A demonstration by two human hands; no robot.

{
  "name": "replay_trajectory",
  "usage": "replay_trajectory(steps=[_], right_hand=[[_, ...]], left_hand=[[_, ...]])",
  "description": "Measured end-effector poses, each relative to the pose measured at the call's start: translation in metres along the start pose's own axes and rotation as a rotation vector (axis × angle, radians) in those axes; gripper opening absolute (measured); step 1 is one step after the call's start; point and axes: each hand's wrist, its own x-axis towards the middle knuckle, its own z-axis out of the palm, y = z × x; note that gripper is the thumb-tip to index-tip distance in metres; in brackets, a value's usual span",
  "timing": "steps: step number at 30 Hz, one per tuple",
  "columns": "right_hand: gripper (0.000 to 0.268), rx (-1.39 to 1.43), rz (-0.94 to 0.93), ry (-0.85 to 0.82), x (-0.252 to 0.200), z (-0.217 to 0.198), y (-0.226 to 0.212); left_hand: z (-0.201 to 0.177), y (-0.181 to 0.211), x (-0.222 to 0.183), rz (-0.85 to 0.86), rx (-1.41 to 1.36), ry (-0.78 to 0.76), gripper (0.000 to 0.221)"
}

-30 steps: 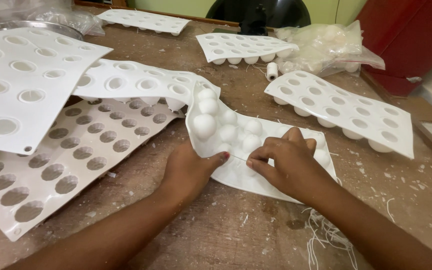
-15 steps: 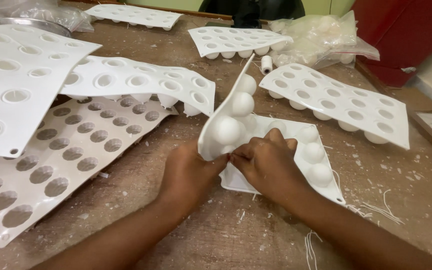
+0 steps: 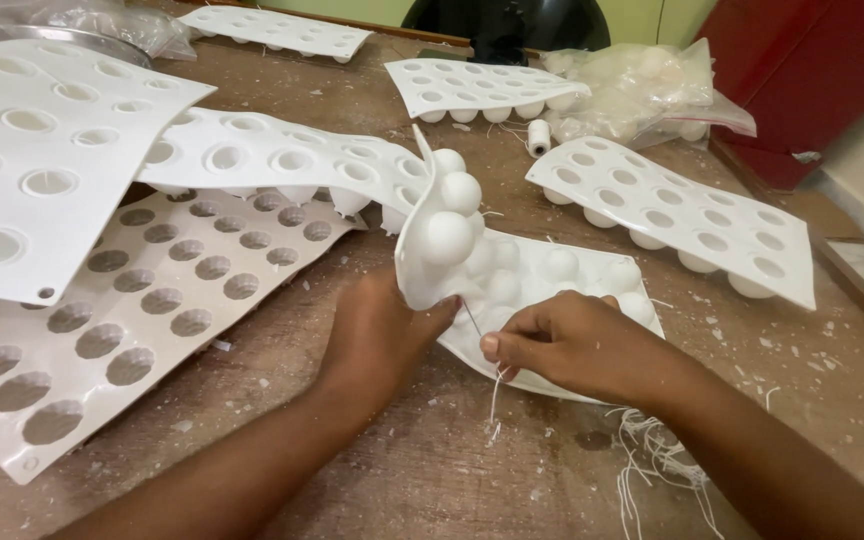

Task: Threading wicks through silicone bubble-sphere candle molds using a needle.

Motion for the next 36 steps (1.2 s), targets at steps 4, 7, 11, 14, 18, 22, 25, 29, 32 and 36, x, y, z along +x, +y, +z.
replay_trajectory(steps=[4,7,11,14,18,22,25,29,32,36], right_hand=[[0.036,-0.024,0.004,-0.071,0.0,0.004,-0.001],[0.035,-0.102,-0.062,0.029,0.002,0.008,-0.003],[0.032,-0.299,-0.116,0.204,0.012,0.021,0.004],[0.033,-0.326,-0.118,0.214,0.01,0.015,0.006],[0.039,-0.222,0.005,0.102,-0.02,-0.052,0.025],[0.036,-0.172,-0.154,0.413,-0.045,-0.088,0.009],[0.036,-0.362,-0.075,0.589,-0.026,-0.088,-0.03],[0.032,-0.739,-0.267,0.212,0.013,-0.064,-0.076],[0.031,-0.805,-0.066,-0.007,0.034,-0.041,-0.088],[0.027,-0.76,-0.07,-0.06,0.056,-0.023,-0.081]], left_hand=[[0.0,-0.002,-0.001,0.017,0.003,-0.005,0.028],[0.003,-0.007,-0.001,0.063,-0.034,0.015,0.028],[0.006,-0.007,-0.006,0.111,-0.069,0.01,0.028],[0.01,-0.007,-0.007,0.164,-0.013,-0.001,0.028],[0.017,-0.016,-0.01,0.35,0.093,0.007,0.033],[0.017,-0.016,-0.015,0.525,0.168,0.004,0.033],[0.024,-0.022,-0.016,0.635,0.281,-0.004,0.039],[0.027,-0.022,-0.017,0.748,0.363,-0.011,0.045],[0.022,-0.019,-0.02,0.751,0.348,-0.042,0.041],[0.016,-0.015,-0.021,0.746,0.317,-0.04,0.037]])
